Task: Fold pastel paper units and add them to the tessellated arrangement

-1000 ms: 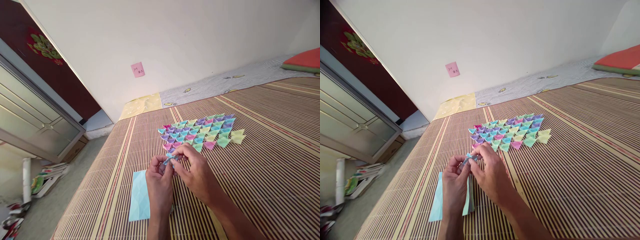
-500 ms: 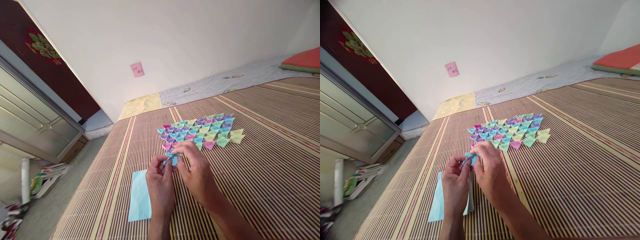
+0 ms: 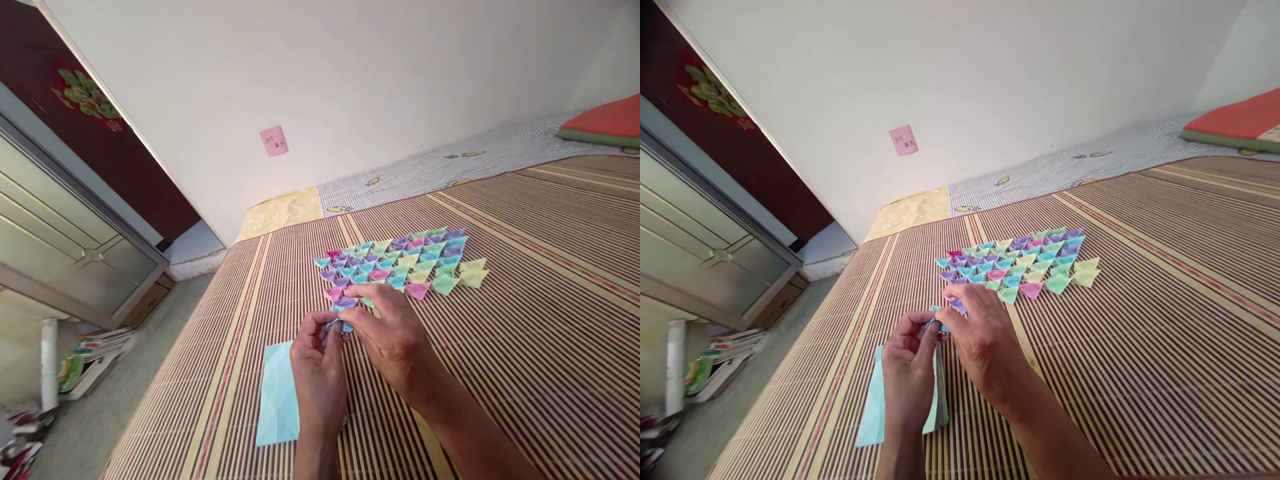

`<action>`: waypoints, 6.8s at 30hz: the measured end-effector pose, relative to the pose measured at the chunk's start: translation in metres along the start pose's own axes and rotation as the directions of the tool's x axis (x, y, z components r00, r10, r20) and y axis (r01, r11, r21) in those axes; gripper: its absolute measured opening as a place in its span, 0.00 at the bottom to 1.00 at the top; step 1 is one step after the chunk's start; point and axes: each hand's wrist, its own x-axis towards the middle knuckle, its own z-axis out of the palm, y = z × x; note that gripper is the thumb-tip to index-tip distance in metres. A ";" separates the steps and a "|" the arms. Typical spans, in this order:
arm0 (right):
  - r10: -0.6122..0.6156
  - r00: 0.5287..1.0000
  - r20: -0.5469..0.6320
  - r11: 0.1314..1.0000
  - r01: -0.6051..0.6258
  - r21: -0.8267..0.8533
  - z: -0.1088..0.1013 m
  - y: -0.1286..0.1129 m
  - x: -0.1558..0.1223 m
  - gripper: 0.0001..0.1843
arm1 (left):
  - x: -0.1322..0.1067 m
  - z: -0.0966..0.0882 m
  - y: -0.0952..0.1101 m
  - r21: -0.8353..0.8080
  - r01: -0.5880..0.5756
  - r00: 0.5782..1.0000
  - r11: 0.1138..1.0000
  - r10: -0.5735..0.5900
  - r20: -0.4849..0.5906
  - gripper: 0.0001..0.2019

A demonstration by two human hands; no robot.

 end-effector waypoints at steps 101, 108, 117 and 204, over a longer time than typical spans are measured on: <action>0.065 0.986 0.156 0.997 -0.057 -0.060 -0.005 -0.002 0.000 0.11 | 0.000 -0.007 0.007 0.069 0.010 1.000 0.998 -0.011 0.017 0.07; 0.046 0.993 0.105 0.999 -0.048 0.015 -0.001 -0.006 0.002 0.10 | -0.001 0.000 0.011 -0.027 0.013 0.988 1.000 -0.017 -0.154 0.07; 0.007 0.992 0.122 0.999 -0.011 0.038 -0.003 -0.011 0.005 0.10 | 0.003 -0.006 0.001 -0.336 0.149 0.983 0.930 -0.176 -0.050 0.12; 0.166 0.908 0.385 0.938 -0.266 0.223 0.009 0.001 -0.005 0.13 | 0.016 0.001 -0.017 -0.737 0.566 0.776 0.368 -0.541 0.325 0.20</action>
